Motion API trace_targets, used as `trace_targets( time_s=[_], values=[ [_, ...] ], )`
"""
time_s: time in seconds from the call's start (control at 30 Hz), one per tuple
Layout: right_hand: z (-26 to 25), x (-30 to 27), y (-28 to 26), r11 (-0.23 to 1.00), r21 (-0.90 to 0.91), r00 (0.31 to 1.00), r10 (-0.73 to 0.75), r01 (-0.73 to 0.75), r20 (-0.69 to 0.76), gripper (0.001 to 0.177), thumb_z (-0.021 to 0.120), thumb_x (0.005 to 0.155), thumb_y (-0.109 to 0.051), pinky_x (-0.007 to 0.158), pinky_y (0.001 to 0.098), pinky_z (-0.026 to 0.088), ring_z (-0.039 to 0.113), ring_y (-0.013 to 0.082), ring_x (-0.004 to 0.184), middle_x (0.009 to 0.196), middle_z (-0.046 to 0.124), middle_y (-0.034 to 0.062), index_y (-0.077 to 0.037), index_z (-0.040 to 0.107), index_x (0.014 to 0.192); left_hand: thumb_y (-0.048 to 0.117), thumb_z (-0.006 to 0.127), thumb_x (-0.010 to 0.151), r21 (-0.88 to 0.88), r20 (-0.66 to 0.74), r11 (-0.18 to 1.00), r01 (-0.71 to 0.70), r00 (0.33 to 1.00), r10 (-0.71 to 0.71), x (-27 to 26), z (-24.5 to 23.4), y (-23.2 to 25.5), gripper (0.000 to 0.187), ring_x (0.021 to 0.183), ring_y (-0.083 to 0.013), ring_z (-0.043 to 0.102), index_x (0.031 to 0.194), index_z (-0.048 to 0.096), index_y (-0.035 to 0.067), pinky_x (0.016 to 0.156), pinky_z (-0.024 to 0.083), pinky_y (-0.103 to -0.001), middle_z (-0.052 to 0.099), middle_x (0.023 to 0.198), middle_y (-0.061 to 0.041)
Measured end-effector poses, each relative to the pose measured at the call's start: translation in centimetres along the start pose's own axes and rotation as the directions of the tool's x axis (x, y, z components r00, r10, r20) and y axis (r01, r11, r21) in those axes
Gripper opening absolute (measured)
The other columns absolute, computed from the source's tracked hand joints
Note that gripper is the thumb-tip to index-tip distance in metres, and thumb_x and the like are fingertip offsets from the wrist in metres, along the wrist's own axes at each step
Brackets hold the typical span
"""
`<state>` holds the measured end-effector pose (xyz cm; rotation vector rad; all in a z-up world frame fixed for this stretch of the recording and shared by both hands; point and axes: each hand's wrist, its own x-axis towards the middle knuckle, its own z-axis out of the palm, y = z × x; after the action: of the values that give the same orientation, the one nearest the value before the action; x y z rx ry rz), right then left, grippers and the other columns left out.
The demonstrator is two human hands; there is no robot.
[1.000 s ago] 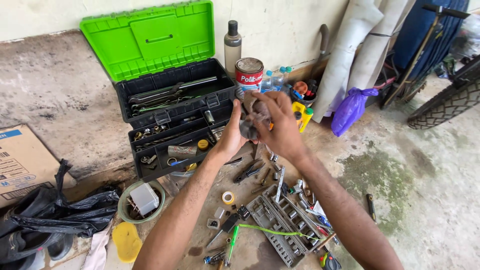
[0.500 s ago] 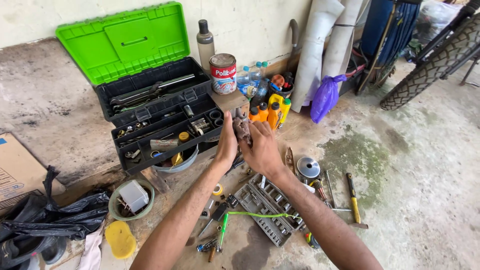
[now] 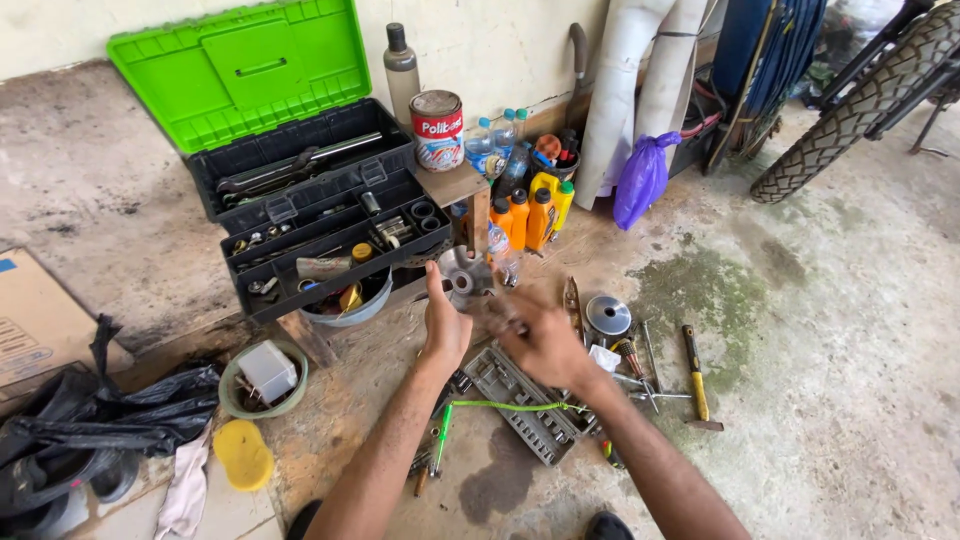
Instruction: Inspecting, cleaning, and repairing a motorcycle variator assembly using various tools.
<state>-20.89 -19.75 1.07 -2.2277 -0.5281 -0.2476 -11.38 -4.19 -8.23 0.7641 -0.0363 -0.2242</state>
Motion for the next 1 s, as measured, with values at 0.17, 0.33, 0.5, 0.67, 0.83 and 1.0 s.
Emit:
trace_targets(
  time_s=[0.17,0.33,0.5,0.67,0.83,1.0],
  values=[
    [-3.4,-0.5,-1.5,0.994,-0.008,0.925,0.098,-0.108,-0.366,0.023,0.068,0.095,-0.011,0.094,0.0466,0.055,0.067,0.0281,0.104,0.113,0.068,0.0153,-0.009,0.072,0.118,0.067,0.025,0.107,0.011,0.19,0.997,-0.077,0.979,0.073,-3.1,0.0,1.0,0.074,0.115,-0.0247,0.067,0.135,0.056,0.006,0.089,0.05,-0.038,0.07,0.125,-0.017],
    [-0.9,-1.6,0.0,0.945,-0.238,0.905,-0.291,0.223,-0.309,0.057,0.058,0.081,0.006,0.114,0.0484,0.048,0.055,0.0337,0.135,0.142,0.061,0.0147,-0.011,0.063,0.135,0.065,0.03,0.103,0.067,0.06,0.997,0.044,0.997,-0.048,-3.9,-0.3,-0.7,0.076,0.129,-0.0207,0.058,0.143,0.053,0.004,0.111,0.044,-0.039,0.062,0.139,-0.014],
    [2.5,-2.9,0.7,0.906,-0.356,0.942,-0.298,0.23,-0.151,0.079,0.063,0.067,0.012,0.111,0.0505,0.042,0.048,0.0366,0.138,0.154,0.054,0.0065,-0.016,0.061,0.141,0.064,0.034,0.101,0.37,-0.075,0.929,0.028,0.997,-0.001,-4.4,-1.4,-1.3,0.084,0.146,-0.0218,0.043,0.154,0.035,0.0,0.12,0.032,-0.034,0.046,0.158,-0.013],
    [5.0,-3.7,1.6,0.931,-0.299,0.94,-0.276,0.209,-0.202,0.077,0.059,0.065,0.016,0.113,0.0495,0.043,0.053,0.0341,0.133,0.15,0.057,0.0087,-0.012,0.062,0.137,0.062,0.029,0.103,0.552,-0.119,0.834,0.019,0.991,0.056,-5.9,-1.4,-0.4,0.08,0.143,-0.0209,0.043,0.152,0.043,-0.001,0.117,0.031,-0.034,0.048,0.154,-0.014],
    [6.5,-4.0,1.2,0.986,-0.157,0.964,-0.085,0.046,-0.252,0.073,0.053,0.068,0.018,0.113,0.0447,0.045,0.056,0.0323,0.126,0.145,0.059,0.0132,-0.005,0.062,0.136,0.053,0.025,0.107,0.526,-0.045,0.847,-0.082,0.991,0.124,-6.6,-1.0,-0.3,0.072,0.12,-0.0229,0.064,0.136,0.061,-0.001,0.106,0.049,-0.036,0.067,0.129,-0.018],
    [6.2,-4.2,1.9,0.997,0.064,0.972,-0.038,0.054,-0.231,0.057,0.062,0.076,0.014,0.102,0.0422,0.056,0.067,0.0314,0.118,0.131,0.066,0.0176,-0.002,0.063,0.13,0.051,0.024,0.11,0.618,0.009,0.765,-0.18,0.975,0.222,-7.1,-2.1,-1.1,0.067,0.101,-0.0199,0.073,0.126,0.065,-0.001,0.093,0.059,-0.035,0.074,0.114,-0.02]
  ],
)
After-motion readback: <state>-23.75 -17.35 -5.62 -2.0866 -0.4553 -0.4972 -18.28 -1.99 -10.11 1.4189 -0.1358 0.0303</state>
